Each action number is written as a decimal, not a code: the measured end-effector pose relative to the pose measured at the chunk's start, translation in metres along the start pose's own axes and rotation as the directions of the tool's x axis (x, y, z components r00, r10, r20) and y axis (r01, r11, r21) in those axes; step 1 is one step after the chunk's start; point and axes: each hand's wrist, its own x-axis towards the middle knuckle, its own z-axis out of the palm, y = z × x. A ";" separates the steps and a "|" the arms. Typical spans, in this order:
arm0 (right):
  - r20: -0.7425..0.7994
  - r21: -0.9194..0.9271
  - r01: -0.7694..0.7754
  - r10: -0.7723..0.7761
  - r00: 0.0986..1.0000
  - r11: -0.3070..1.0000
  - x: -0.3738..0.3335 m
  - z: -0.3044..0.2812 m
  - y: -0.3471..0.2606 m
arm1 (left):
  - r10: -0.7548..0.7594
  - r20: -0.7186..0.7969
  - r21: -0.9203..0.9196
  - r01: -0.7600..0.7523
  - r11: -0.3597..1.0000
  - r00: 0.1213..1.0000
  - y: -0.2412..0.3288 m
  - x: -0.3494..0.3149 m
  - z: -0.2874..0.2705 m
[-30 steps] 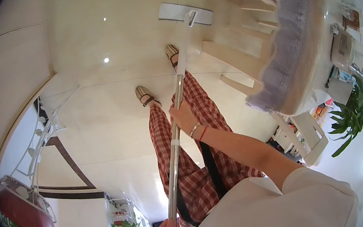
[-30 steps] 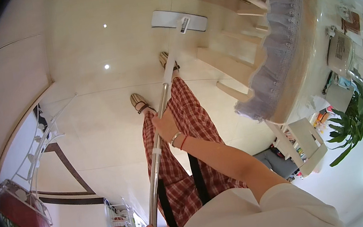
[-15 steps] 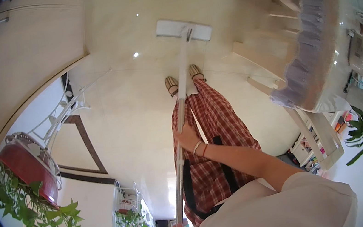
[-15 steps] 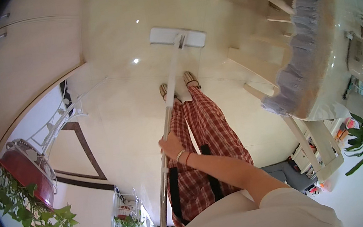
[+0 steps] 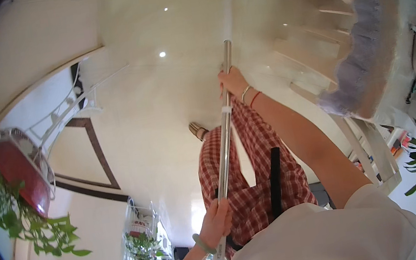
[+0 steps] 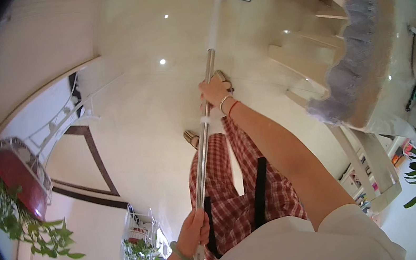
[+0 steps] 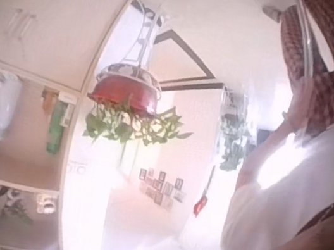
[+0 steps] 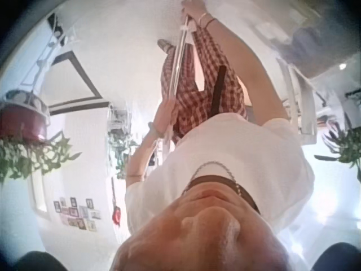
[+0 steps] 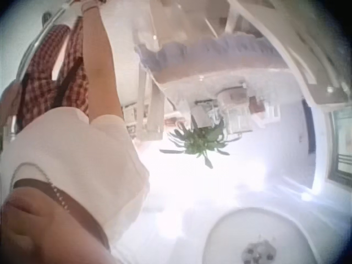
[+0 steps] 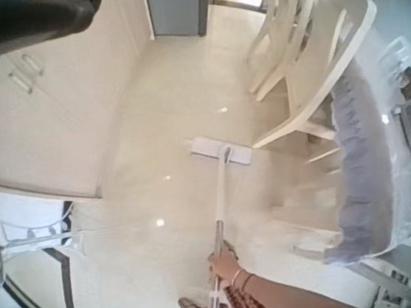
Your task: The person washes leafy vegetables in a kitchen sink and then proceeds to mop the tiled floor of the kitchen and adjacent living area using a flat mop. The person moves the mop back and forth across the floor, navigating around furniture and plants.
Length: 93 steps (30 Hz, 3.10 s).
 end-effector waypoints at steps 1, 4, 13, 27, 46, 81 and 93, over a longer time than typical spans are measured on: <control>0.005 0.014 -0.011 0.011 1.000 1.000 -0.004 0.007 0.002 | 0.015 -0.014 -0.013 -0.015 1.000 1.000 -0.006 0.000 -0.010; 0.034 0.024 -0.042 0.041 0.999 0.999 -0.027 0.037 0.040 | 0.042 -0.044 -0.030 -0.043 0.999 0.998 -0.054 0.000 -0.040; 0.159 -0.169 0.053 -0.026 0.987 0.984 -0.135 0.164 0.285 | -0.008 -0.144 -0.131 -0.011 0.991 0.990 -0.291 0.004 -0.165; 0.267 -0.574 -0.103 0.305 0.914 0.813 -0.325 0.211 0.512 | -0.098 -0.269 -0.036 0.092 0.995 0.958 -0.541 -0.033 -0.183; 0.239 -0.476 0.126 -0.010 0.971 0.870 0.017 0.191 0.158 | 0.306 0.090 -0.316 -0.264 0.911 0.948 -0.179 0.119 -0.157; 0.401 -0.029 -0.313 0.298 0.866 0.949 -0.156 0.349 0.421 | 0.156 -0.352 -0.277 -0.262 0.925 0.923 -0.452 0.084 -0.302; 0.544 0.262 -0.330 0.144 0.827 0.907 -0.138 0.464 0.391 | 0.191 -0.506 -0.105 -0.280 0.954 0.841 -0.383 0.039 -0.407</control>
